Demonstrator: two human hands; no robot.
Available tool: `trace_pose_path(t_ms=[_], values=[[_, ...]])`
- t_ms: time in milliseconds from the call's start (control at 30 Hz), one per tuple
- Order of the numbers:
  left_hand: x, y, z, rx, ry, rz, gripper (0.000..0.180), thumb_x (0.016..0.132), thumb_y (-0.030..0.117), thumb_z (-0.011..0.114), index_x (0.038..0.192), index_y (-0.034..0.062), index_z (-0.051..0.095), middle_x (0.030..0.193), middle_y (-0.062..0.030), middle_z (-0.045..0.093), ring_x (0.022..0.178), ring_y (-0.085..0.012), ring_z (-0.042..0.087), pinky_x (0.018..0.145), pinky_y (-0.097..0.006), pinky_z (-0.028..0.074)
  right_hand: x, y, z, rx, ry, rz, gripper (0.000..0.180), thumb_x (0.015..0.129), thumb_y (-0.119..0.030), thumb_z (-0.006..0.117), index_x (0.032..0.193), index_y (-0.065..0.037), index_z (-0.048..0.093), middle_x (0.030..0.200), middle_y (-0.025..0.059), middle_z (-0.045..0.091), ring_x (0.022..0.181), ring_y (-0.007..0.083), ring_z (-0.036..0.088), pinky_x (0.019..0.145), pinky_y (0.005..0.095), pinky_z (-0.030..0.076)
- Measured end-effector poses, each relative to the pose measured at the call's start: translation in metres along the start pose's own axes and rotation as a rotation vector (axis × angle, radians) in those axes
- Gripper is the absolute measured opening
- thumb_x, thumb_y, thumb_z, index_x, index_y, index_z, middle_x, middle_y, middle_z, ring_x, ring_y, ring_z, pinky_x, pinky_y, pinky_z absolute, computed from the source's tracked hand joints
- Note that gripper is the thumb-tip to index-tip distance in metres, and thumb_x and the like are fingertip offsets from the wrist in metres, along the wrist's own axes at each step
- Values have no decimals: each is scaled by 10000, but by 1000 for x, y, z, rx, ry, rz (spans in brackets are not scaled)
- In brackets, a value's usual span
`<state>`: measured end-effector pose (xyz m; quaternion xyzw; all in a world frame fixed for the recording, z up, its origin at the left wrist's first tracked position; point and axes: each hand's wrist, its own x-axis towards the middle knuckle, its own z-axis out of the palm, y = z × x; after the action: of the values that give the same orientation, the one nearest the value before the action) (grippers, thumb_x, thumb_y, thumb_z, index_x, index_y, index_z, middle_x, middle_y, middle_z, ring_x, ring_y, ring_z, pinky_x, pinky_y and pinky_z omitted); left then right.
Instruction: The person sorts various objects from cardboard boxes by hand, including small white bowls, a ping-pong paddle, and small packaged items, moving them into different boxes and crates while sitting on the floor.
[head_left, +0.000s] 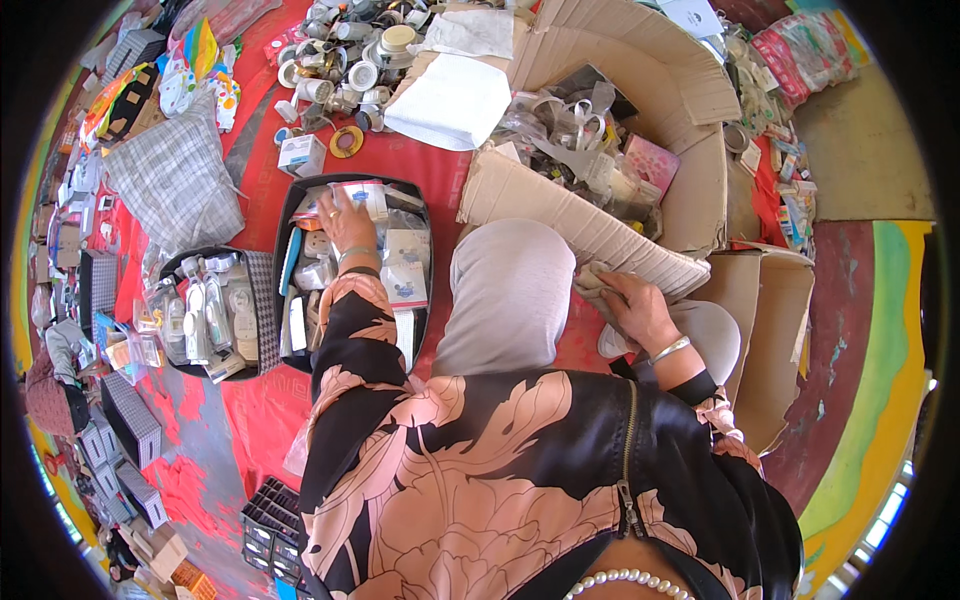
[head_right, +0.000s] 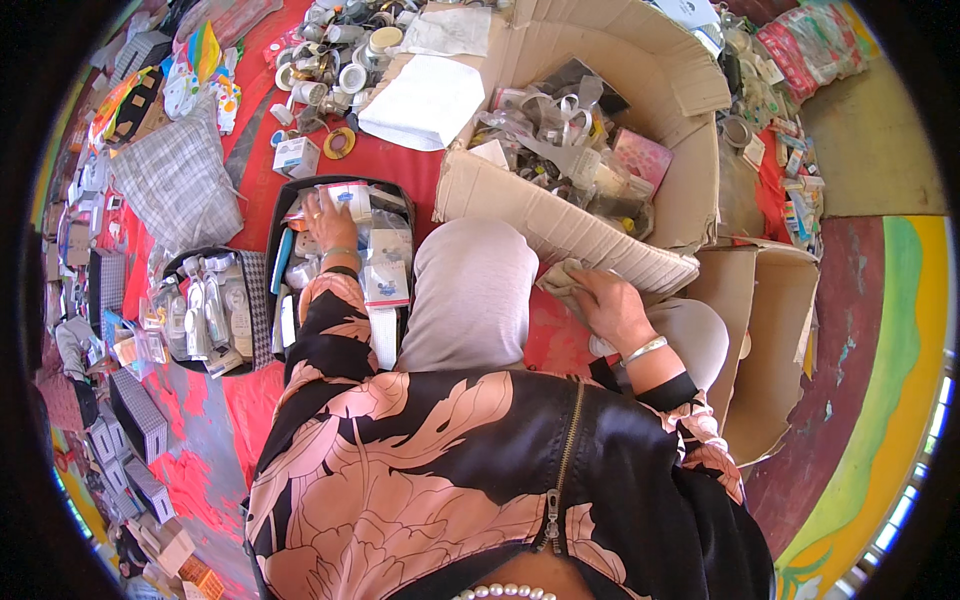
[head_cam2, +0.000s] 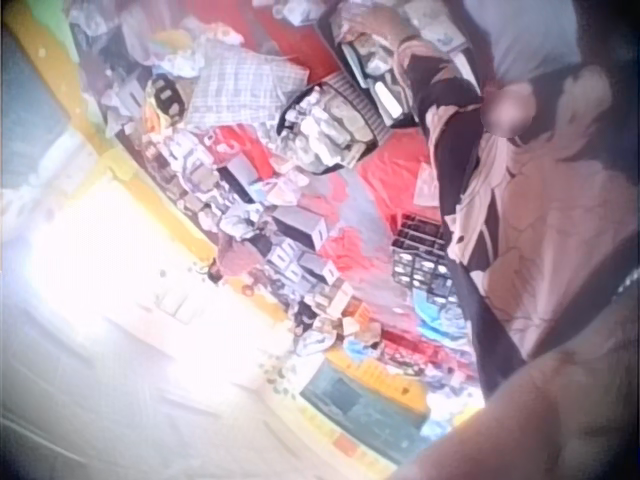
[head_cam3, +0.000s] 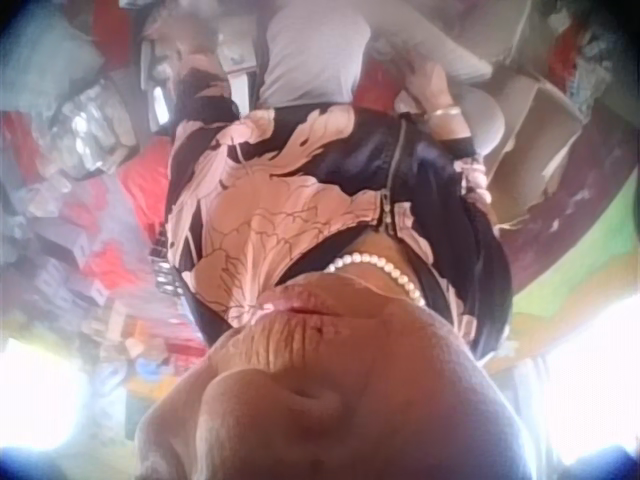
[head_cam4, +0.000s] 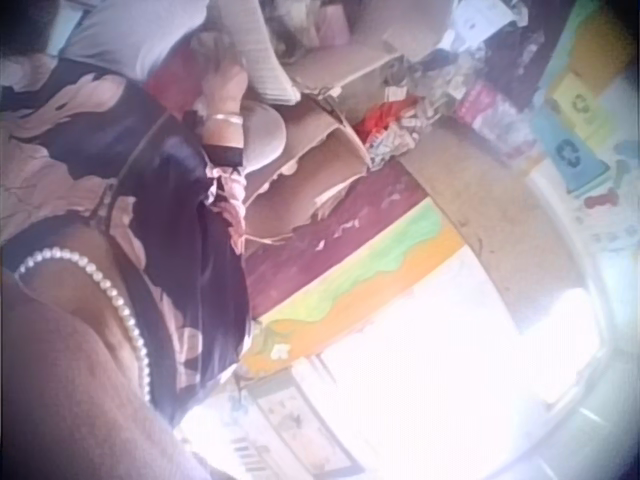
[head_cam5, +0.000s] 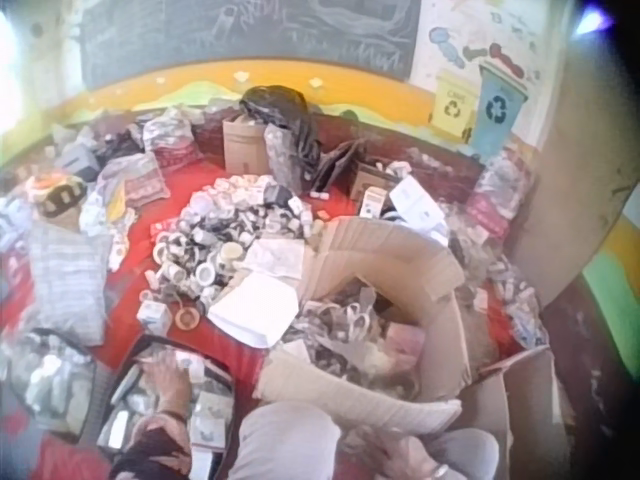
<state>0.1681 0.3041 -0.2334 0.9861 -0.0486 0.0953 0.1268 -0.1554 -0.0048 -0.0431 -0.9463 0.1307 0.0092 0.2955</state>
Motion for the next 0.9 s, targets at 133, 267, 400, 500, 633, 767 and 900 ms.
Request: trace_pose_path(t_ms=[133, 267, 400, 500, 633, 767, 900], values=[[-10, -7, 24, 178, -120, 229, 635, 856, 381, 441, 1340, 2, 281, 1403, -198, 240, 1314, -340, 186, 1068, -445, 128, 0, 1, 2, -14, -8, -2, 269, 766, -151, 562, 1016, -58, 597, 916, 163, 608, 847, 336, 572, 743, 393, 459], [-32, -18, 46, 22, -299, 128, 673, 873, 355, 411, 1376, -9, 152, 1427, -215, 156, 1328, -353, 127, 1077, -416, 119, -1, 6, 2, -8, 30, 3, 274, 766, -163, 565, 1020, -68, 596, 918, 163, 609, 849, 331, 574, 747, 388, 460], [-39, -5, 32, 56, -292, 74, 661, 883, 351, 398, 1386, 11, 138, 1446, -193, 104, 1352, -294, 63, 1081, -392, 109, -2, 0, -6, -4, -3, 44, 276, 764, -167, 564, 1021, -73, 597, 917, 162, 611, 854, 330, 574, 755, 388, 461], [-35, -1, 35, 43, -337, 14, 662, 883, 358, 393, 1386, 10, 138, 1451, -186, 85, 1353, -293, 58, 1082, -388, 100, -3, 2, -6, 23, 6, 32, 277, 763, -168, 562, 1021, -72, 597, 914, 162, 612, 860, 328, 575, 759, 388, 461], [-21, -3, 47, 148, -397, 15, 680, 881, 407, 365, 1393, 33, 119, 1453, -186, 76, 1347, -325, 56, 1077, -414, 108, -6, 4, -8, 107, 60, -10, 273, 765, -168, 558, 1015, -66, 600, 908, 166, 610, 858, 331, 575, 756, 387, 462], [-15, -7, 36, 191, -329, 48, 658, 885, 429, 350, 1386, 45, 166, 1438, -200, 134, 1333, -338, 123, 1060, -460, 147, -15, -3, -29, 219, 1, -20, 261, 767, -160, 556, 1004, -62, 601, 900, 174, 606, 839, 348, 574, 740, 394, 466], [19, -30, 11, 217, 41, 316, 485, 890, 324, 424, 1251, 0, 410, 1270, -245, 406, 1204, -392, 348, 1008, -461, 273, -26, -11, -51, 322, -79, -187, 248, 759, -148, 553, 993, -73, 594, 891, 159, 610, 834, 342, 569, 750, 401, 459]])
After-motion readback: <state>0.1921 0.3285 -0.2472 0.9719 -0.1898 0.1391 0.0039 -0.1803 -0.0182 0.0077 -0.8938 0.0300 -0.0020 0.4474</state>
